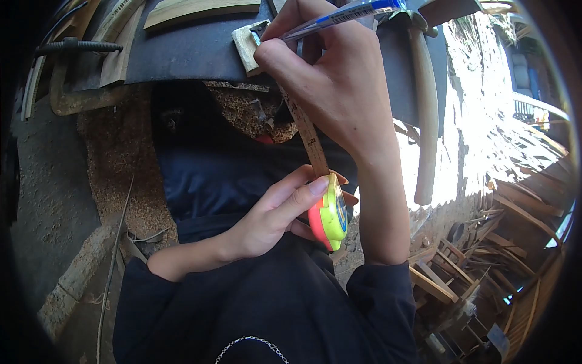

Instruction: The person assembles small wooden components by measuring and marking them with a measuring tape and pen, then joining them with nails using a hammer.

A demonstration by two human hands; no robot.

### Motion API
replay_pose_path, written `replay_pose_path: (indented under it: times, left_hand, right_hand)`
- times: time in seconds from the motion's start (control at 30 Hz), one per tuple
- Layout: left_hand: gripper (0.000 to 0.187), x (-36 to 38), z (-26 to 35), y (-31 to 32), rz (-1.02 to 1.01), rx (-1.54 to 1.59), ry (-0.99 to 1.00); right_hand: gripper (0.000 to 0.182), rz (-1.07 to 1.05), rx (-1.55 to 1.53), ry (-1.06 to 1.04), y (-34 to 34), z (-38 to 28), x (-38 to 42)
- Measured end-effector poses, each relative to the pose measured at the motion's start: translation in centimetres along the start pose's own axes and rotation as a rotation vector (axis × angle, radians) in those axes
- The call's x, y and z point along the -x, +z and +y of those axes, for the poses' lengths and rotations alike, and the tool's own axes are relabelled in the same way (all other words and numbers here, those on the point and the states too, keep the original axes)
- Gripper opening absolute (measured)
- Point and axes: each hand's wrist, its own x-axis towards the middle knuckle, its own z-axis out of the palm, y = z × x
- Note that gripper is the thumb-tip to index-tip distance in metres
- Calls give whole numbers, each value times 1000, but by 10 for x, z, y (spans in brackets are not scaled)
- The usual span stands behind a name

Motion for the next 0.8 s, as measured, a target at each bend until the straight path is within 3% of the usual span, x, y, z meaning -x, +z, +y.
replay_pose_path:
  times: [0.17, 0.53, 0.8]
  left_hand:
    - [52, 0, -2, -1, 1, 9, -8]
    - [56, -2, -5, -3, -15, -12, 7]
    - [55, -2, -5, -2, -17, -16, 1]
  right_hand:
    - [6, 28, 99, -57, 3, -2, 1]
    - [5, 20, 59, 119, -2, -1, -2]
    - [5, 9, -115, 128, 0, -18, 1]
